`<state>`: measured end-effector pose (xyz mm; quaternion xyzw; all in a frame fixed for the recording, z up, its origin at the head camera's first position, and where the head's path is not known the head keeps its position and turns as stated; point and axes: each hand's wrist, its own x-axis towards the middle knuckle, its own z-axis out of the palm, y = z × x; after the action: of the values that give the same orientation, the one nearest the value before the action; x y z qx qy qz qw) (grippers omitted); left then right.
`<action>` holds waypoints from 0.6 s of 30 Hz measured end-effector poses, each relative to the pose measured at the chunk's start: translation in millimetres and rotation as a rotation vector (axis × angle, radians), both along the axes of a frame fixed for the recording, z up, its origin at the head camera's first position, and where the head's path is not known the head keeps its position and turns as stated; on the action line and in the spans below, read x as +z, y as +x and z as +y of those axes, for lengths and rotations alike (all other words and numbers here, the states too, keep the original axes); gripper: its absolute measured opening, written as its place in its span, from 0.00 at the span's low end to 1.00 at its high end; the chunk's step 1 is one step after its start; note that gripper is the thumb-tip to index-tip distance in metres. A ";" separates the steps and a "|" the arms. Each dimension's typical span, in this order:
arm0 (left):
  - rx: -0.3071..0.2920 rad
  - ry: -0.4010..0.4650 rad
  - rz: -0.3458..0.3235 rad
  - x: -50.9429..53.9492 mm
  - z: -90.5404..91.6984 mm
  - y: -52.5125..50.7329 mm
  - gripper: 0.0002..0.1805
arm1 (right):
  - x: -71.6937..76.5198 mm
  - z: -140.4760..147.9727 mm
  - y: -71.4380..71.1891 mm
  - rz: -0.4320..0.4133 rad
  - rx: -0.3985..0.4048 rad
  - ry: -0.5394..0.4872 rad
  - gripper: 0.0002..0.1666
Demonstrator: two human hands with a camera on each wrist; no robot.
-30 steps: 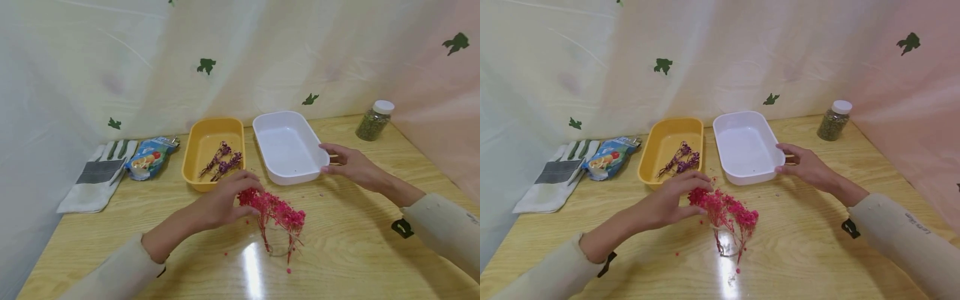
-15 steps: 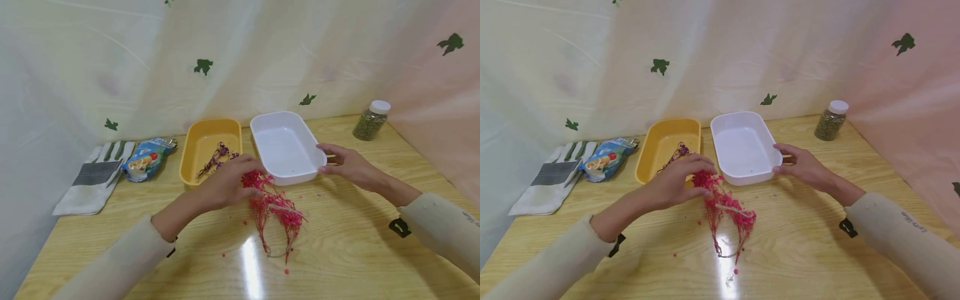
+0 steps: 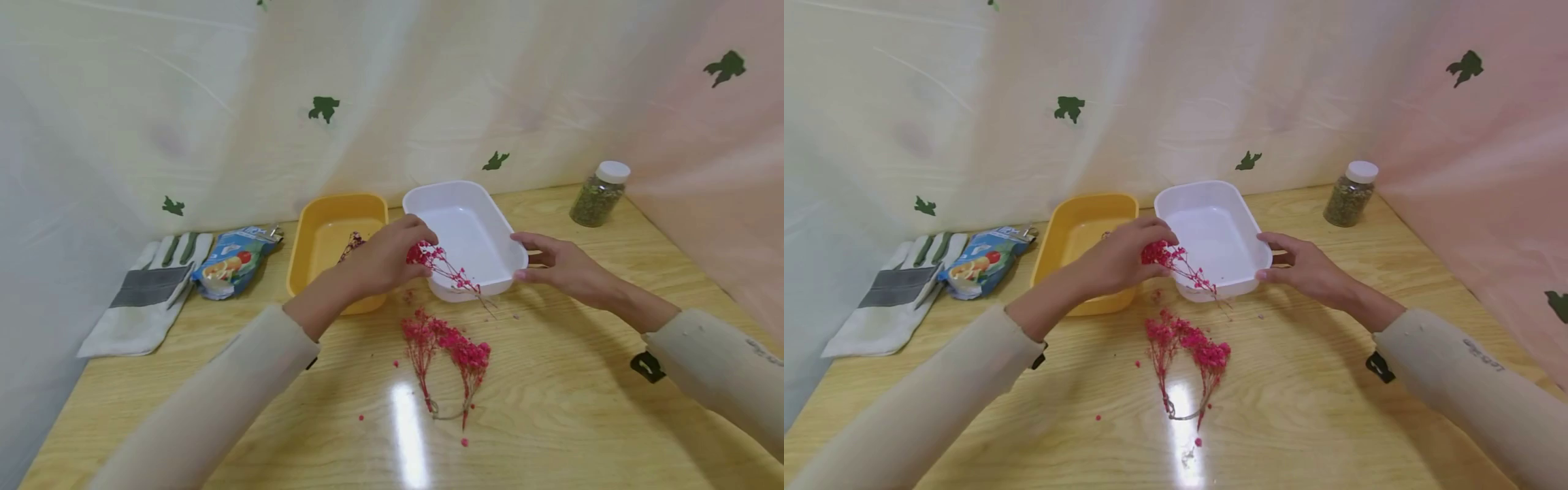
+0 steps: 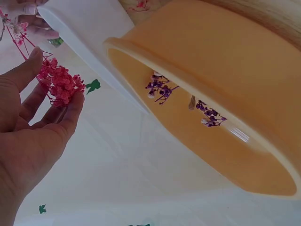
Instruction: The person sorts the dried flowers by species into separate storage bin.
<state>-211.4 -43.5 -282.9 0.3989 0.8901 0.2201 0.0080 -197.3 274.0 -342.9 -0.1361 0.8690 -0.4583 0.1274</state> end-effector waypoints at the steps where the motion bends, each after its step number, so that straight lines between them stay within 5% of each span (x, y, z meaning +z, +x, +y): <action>1: 0.010 -0.010 0.000 0.6 1.7 -3.4 0.23 | 0.1 -0.1 -0.3 -0.001 0.002 -0.001 0.43; 12: 0.179 -0.141 -0.025 5.8 24.7 -32.2 0.28 | 1.9 -1.3 -0.7 -0.016 -0.015 0.017 0.43; 18: 0.166 -0.198 -0.020 3.1 31.5 -34.5 0.41 | 2.0 -1.8 -0.3 -0.019 -0.019 0.016 0.44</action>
<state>-245.8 -12.0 -279.8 0.3190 0.9373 0.1352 0.0381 -197.6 272.2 -340.9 -0.1223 0.8726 -0.4539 0.1325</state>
